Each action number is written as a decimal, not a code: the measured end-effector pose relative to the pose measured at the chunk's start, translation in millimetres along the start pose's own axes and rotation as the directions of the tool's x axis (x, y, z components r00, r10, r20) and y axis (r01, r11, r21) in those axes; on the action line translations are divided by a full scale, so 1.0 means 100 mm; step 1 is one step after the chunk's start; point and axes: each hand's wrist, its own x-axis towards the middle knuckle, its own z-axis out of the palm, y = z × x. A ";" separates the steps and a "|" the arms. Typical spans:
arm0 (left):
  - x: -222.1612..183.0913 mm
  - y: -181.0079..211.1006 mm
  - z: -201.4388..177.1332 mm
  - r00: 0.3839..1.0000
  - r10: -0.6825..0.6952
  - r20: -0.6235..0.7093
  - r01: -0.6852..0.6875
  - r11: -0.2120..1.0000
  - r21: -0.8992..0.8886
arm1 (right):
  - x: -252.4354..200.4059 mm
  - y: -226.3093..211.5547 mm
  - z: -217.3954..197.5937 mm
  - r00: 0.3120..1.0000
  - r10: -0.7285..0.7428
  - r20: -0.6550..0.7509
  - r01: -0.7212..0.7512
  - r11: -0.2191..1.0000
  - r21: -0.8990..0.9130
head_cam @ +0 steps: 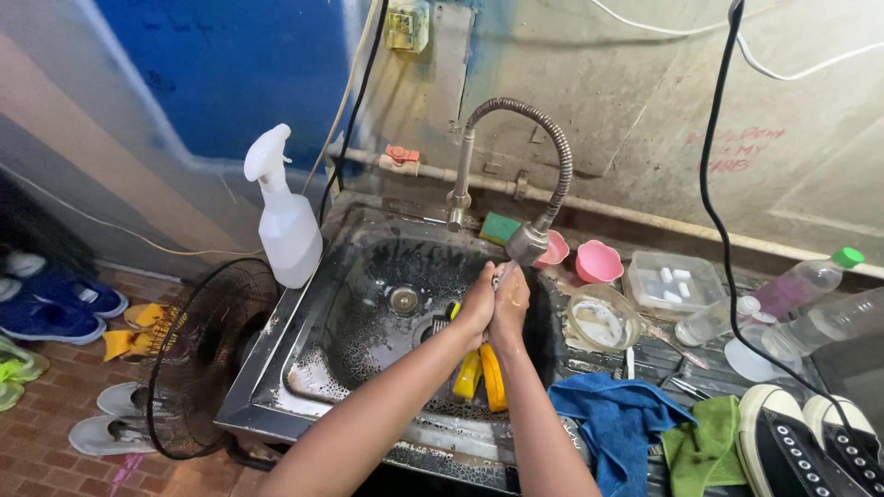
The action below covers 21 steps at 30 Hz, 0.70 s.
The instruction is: Washing hands with soap and water in a sink
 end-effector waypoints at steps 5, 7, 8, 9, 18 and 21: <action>0.47 -0.53 -0.04 0.982 0.168 -0.090 -0.171 0.985 -0.020 | 0.01 -0.07 0.03 1.000 0.006 -0.016 -0.005 0.999 0.039; 0.53 -0.53 -0.04 0.959 0.246 -0.142 -0.240 0.969 0.056 | -0.01 -0.07 0.06 1.000 0.003 -0.015 -0.002 0.999 0.054; 0.57 -0.50 -0.04 0.952 0.285 -0.114 -0.271 0.955 0.122 | -0.02 -0.08 0.08 1.000 0.003 -0.017 -0.002 0.998 0.067; 0.61 -0.48 -0.03 0.943 0.321 -0.084 -0.301 0.935 0.187 | -0.03 -0.08 0.10 1.000 0.004 -0.018 -0.002 0.997 0.078; 1.19 -0.66 -0.23 0.697 0.674 0.246 -0.515 0.232 0.825 | -0.08 -0.15 0.10 0.999 -0.004 -0.034 0.009 0.987 0.162; 0.79 -0.28 -0.27 0.805 0.554 0.214 -0.516 0.475 0.713 | -0.09 -0.15 0.13 0.999 0.003 -0.036 0.004 0.981 0.192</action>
